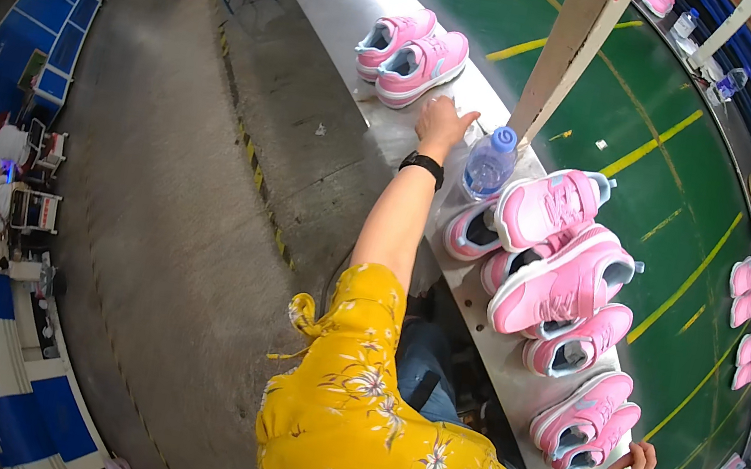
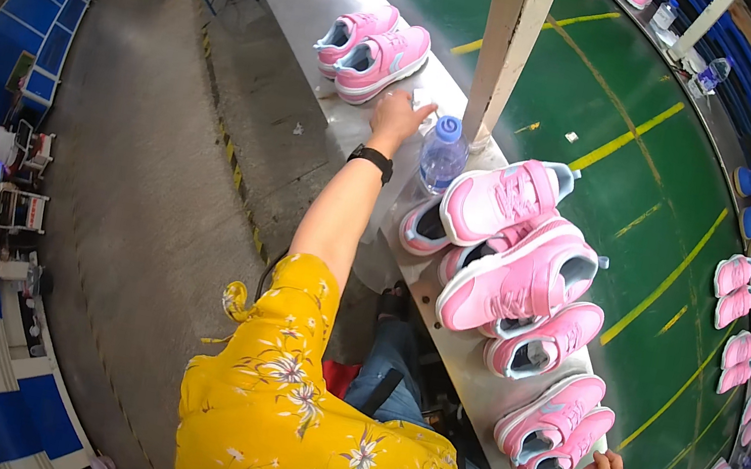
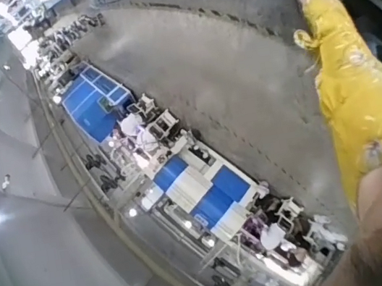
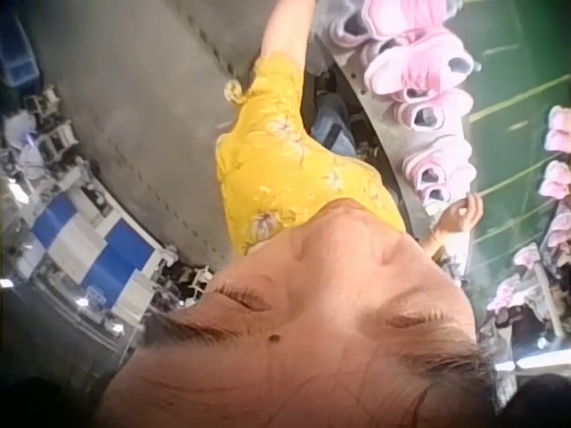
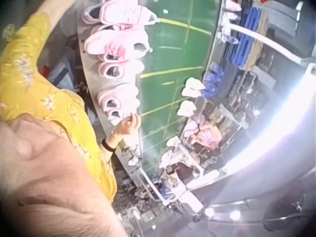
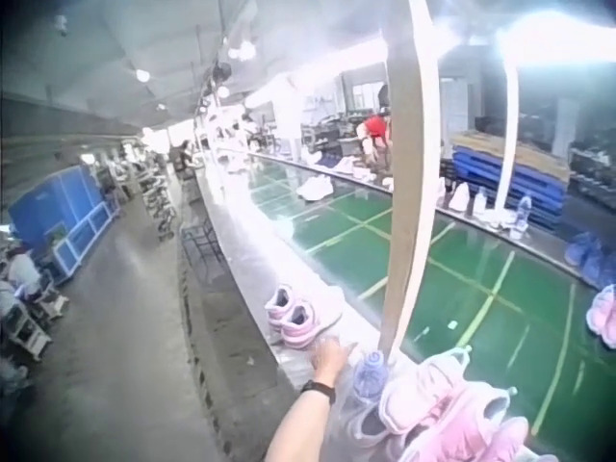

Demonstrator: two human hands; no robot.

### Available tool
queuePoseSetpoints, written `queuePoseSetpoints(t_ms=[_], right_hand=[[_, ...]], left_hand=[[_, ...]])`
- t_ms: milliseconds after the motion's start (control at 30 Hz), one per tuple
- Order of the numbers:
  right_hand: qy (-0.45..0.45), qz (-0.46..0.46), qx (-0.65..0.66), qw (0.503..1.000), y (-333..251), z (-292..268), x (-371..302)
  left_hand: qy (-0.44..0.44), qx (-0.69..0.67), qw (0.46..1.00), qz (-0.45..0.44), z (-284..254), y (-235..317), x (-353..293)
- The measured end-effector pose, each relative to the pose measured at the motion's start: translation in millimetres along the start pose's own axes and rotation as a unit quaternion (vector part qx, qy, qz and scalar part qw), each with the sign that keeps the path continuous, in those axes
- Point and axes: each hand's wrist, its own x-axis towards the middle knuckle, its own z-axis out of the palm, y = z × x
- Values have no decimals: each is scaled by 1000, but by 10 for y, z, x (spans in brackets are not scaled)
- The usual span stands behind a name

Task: Clean and inspect pink sneakers on a factory assembly line.

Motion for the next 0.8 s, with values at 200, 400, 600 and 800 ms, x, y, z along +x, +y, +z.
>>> queuePoseSetpoints(t_ms=[200, 400, 600, 800], right_hand=[[-42, 41, 26, 998, -309, 87, 126], [-53, 38, 49, 997, -414, 148, 118], [-81, -12, 200, 976, -899, 228, 157], [-165, -58, 425, 888, -1317, 385, 134]], left_hand=[[-88, -124, 988, -29, 374, -415, 415], [-41, -635, 769, -56, -500, -406, -131], [-81, -675, 732, 38, -1401, -201, -1369], [-268, -626, 729, 67, -1593, 317, -2800]])
